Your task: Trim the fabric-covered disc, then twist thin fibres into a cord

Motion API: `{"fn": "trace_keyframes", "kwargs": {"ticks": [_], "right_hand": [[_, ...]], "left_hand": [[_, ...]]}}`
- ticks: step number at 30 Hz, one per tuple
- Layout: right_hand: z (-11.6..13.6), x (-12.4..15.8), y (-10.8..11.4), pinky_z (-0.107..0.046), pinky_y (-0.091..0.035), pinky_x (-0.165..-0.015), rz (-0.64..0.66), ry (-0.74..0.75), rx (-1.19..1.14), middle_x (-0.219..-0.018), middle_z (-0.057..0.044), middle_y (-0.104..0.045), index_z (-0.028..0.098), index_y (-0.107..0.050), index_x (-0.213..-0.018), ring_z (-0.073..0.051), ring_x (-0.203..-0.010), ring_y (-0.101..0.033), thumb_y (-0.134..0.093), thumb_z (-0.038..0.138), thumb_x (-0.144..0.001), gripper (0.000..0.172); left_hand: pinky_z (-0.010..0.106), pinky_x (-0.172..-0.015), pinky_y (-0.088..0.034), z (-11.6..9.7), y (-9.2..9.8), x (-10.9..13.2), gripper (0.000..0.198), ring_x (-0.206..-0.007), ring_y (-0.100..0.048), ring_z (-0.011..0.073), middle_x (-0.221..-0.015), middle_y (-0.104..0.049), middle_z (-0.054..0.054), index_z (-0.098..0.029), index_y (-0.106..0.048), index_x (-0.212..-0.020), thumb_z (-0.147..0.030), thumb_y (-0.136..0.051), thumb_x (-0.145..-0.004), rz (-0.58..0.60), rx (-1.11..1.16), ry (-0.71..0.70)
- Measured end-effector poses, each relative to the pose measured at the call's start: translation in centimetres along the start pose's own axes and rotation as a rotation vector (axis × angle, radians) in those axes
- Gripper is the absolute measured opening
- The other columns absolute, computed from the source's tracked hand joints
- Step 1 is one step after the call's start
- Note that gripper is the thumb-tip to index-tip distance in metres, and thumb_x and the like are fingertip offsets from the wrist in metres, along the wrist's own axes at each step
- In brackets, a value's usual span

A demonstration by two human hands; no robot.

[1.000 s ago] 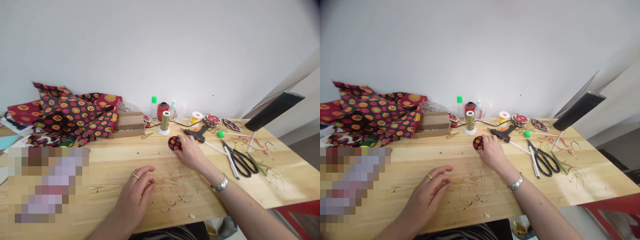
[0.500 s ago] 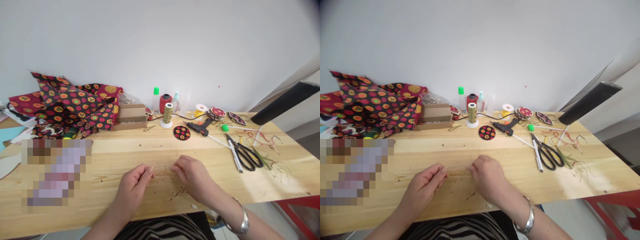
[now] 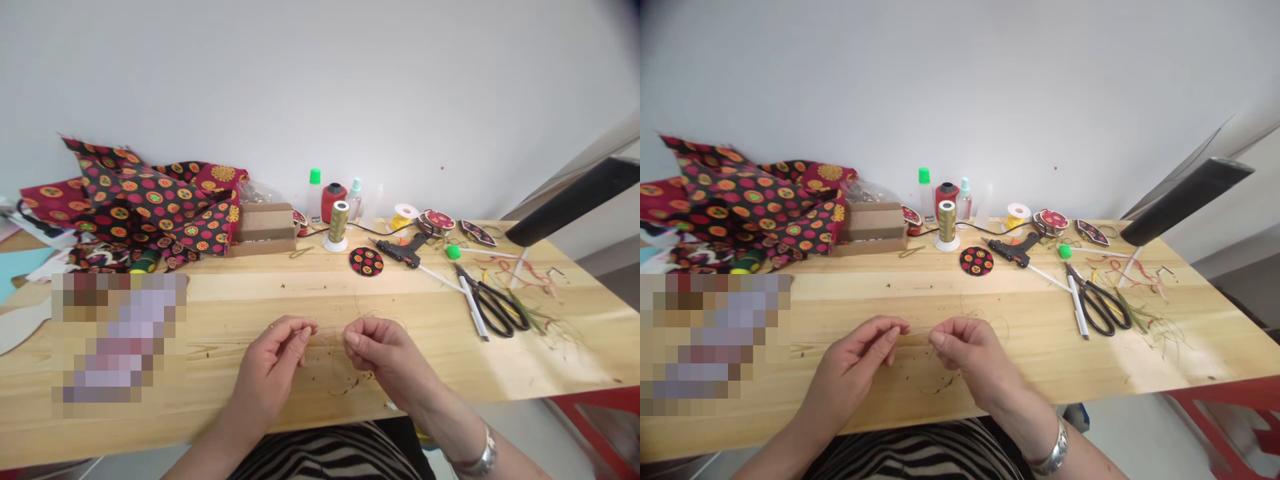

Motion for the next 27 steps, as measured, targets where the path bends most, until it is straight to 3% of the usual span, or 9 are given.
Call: {"fn": "trace_keyframes", "kwargs": {"ticks": [2,5,9,13,16,19,23,27], "right_hand": [[0.0,-0.2,0.1,-0.022,-0.015,-0.046,0.048,-0.046,-0.207,-0.051,0.006,-0.035,0.014,-0.05,-0.062,-0.005,-0.047,-0.024,-0.069,0.037,-0.067,0.03],[0.1,-0.2,0.1,-0.021,-0.009,-0.045,0.09,-0.103,-0.335,-0.053,0.007,-0.028,0.016,-0.043,-0.06,-0.005,-0.048,-0.018,-0.069,0.034,-0.066,0.032],[0.3,-0.1,0.2,-0.021,-0.005,-0.042,0.08,-0.112,-0.333,-0.051,0.009,-0.019,0.019,-0.031,-0.055,-0.005,-0.045,-0.011,-0.064,0.038,-0.072,0.041],[0.5,-0.1,0.6,-0.022,-0.006,-0.041,0.019,0.011,-0.285,-0.043,0.009,-0.018,0.019,-0.022,-0.047,-0.005,-0.04,-0.013,-0.058,0.046,-0.078,0.055],[0.9,0.1,1.2,-0.023,-0.011,-0.042,-0.026,0.12,-0.21,-0.041,0.008,-0.024,0.018,-0.03,-0.042,-0.005,-0.041,-0.019,-0.061,0.046,-0.076,0.054],[1.3,0.5,1.9,-0.023,-0.023,-0.047,-0.049,0.184,-0.109,-0.046,0.005,-0.039,0.015,-0.046,-0.049,-0.006,-0.045,-0.031,-0.064,0.04,-0.075,0.041],[1.5,0.9,2.9,-0.024,-0.036,-0.06,-0.079,0.198,-0.02,-0.059,0.002,-0.056,0.015,-0.058,-0.066,-0.009,-0.057,-0.048,-0.069,0.029,-0.073,0.019],[1.4,1.0,3.5,-0.025,-0.041,-0.067,-0.093,0.193,-0.044,-0.065,0.001,-0.062,0.016,-0.061,-0.074,-0.011,-0.063,-0.056,-0.071,0.025,-0.07,0.014]], "left_hand": [[0.022,-0.054,-0.044,-0.1,-0.3,0.0,0.02,-0.053,-0.051,0.0112,-0.065,-0.058,-0.001,-0.018,-0.065,-0.084,-0.032,-0.051,-0.081,0.011,0.01,-0.011],[0.022,-0.053,-0.045,0.0,-0.6,0.0,0.02,-0.052,-0.052,0.0109,-0.07,-0.062,0.0,-0.018,-0.065,-0.085,-0.03,-0.05,-0.082,0.024,-0.019,-0.042],[0.025,-0.07,-0.049,0.3,-0.9,-0.1,0.018,-0.076,-0.062,0.0156,-0.085,-0.067,0.004,-0.02,-0.066,-0.088,-0.023,-0.049,-0.083,0.057,-0.167,-0.189],[0.032,-0.085,-0.046,0.3,-1.6,-0.4,0.026,-0.095,-0.059,0.0183,-0.1,-0.066,0.007,-0.02,-0.066,-0.097,-0.012,-0.045,-0.083,0.161,-0.371,-0.365],[0.035,-0.085,-0.046,0.1,-2.1,-0.8,0.035,-0.096,-0.057,0.0191,-0.101,-0.065,0.007,-0.02,-0.065,-0.104,-0.005,-0.041,-0.082,0.217,-0.501,-0.45],[0.035,-0.084,-0.047,-0.3,-2.6,-1.4,0.041,-0.095,-0.055,0.0197,-0.101,-0.064,0.007,-0.019,-0.063,-0.108,0.001,-0.04,-0.079,0.278,-0.597,-0.471],[0.035,-0.081,-0.046,-0.7,-3.2,-2.3,0.035,-0.093,-0.055,0.0206,-0.097,-0.063,0.006,-0.02,-0.064,-0.105,-0.004,-0.042,-0.083,0.328,-0.668,-0.423],[0.033,-0.077,-0.045,-0.7,-3.6,-2.9,0.027,-0.087,-0.057,0.0192,-0.095,-0.062,0.005,-0.02,-0.066,-0.097,-0.011,-0.042,-0.086,0.358,-0.69,-0.34]]}}
Point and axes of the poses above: each hand's wrist, its own x-axis away from the middle knuckle, its own y-axis out of the back of the hand, z = x × y, the point moved 3 cm from there along -x, towards the middle knuckle
